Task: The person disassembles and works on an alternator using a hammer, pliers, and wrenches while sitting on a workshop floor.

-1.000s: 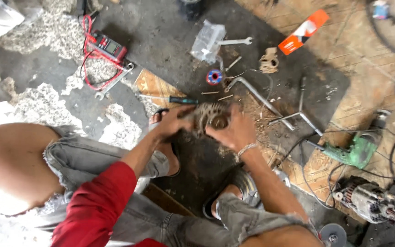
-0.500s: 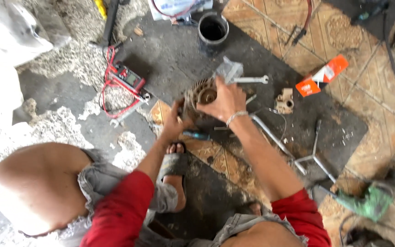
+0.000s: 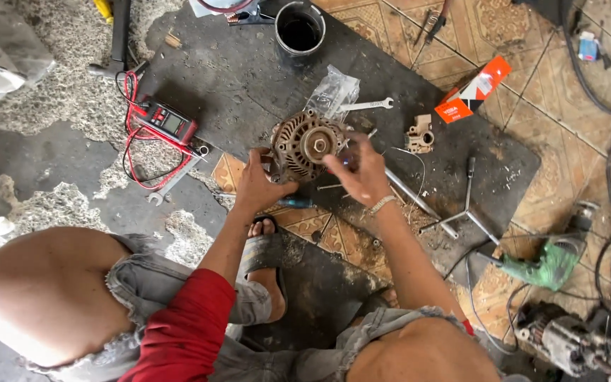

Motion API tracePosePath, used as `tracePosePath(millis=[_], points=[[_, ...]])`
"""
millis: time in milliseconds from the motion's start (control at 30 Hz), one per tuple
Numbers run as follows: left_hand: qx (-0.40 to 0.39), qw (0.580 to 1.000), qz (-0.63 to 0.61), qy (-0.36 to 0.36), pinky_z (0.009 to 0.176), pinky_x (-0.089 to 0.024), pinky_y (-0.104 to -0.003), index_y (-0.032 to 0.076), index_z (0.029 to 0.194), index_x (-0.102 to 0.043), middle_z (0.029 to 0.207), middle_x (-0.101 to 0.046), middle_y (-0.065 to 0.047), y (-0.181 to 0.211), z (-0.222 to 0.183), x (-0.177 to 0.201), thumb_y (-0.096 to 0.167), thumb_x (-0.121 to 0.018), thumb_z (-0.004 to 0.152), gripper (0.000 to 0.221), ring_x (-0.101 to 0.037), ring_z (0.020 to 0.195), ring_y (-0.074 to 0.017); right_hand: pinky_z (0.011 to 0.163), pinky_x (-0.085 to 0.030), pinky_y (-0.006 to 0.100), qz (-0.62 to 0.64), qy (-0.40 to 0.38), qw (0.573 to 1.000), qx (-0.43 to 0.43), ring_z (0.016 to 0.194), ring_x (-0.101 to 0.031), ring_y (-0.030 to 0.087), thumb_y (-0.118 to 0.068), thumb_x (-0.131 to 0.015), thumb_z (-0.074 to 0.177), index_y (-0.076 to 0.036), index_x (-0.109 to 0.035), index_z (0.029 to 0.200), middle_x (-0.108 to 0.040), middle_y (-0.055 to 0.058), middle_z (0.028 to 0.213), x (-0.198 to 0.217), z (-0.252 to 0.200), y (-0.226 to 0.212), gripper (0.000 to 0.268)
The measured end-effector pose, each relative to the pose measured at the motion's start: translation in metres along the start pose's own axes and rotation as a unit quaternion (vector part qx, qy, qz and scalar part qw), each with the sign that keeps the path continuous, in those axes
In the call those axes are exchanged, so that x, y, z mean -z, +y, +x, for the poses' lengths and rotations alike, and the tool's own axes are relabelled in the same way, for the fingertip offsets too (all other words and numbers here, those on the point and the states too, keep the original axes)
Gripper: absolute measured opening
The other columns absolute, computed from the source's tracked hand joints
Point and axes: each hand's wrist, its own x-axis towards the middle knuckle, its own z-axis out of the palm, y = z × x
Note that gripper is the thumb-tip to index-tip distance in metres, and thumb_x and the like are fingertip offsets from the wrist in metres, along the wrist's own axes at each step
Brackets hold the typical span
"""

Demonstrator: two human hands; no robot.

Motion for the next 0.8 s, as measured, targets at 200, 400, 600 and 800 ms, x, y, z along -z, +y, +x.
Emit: tracePosePath(millis=[200,400,600,800], points=[[-0.071,0.982,-0.141,0.099,0.075,-0.048,-0.056,0.001,0.12,-0.045,0.101,-0.053,-0.017,-0.018,-0.028,-0.021,0.041,-0.097,0.072,0.081,-0.063,0.09,-0.0364,0.077,-0.062,0.042,-0.108,0.049,0.987,-0.105,0.091,-0.075,0.029,-0.027,-0.068,0.096,-0.009,-0.071,0.107,-0.076,0.011,0.094,-0.034,-0.046,0.11,0.022],[-0.15,0.987,0.058,0.025,0.069,-0.062,-0.044,0.011,0.094,-0.066,0.08,-0.07,-0.011,-0.044,-0.044,-0.107,0.018,-0.073,0.092,0.01,-0.075,0.08,-0.0329,0.079,-0.06,0.049,-0.226,0.08,0.971,-0.014,0.087,-0.072,0.036,-0.029,-0.078,0.084,-0.01,-0.075,0.087,-0.071,0.013,0.089,-0.068,-0.034,0.156,0.019],[-0.217,0.943,0.239,0.081,0.068,-0.066,-0.045,0.011,0.135,-0.067,0.122,-0.067,-0.017,-0.035,-0.002,-0.146,0.022,-0.054,0.109,0.031,-0.076,0.095,-0.035,0.088,-0.06,0.046,-0.234,0.069,0.967,0.074,0.1,-0.069,0.035,-0.035,-0.077,0.084,-0.012,-0.076,0.102,-0.069,0.01,0.106,-0.089,-0.015,0.189,0.029],[-0.236,0.906,0.32,0.147,0.061,-0.066,-0.045,0.017,0.112,-0.074,0.104,-0.07,-0.007,-0.087,0.04,-0.189,0.027,-0.064,0.101,0.018,-0.076,0.085,-0.0312,0.077,-0.06,0.042,-0.251,0.098,0.959,0.089,0.094,-0.07,0.033,-0.031,-0.068,0.091,-0.009,-0.072,0.096,-0.062,0.009,0.1,-0.101,-0.02,0.185,0.022]])
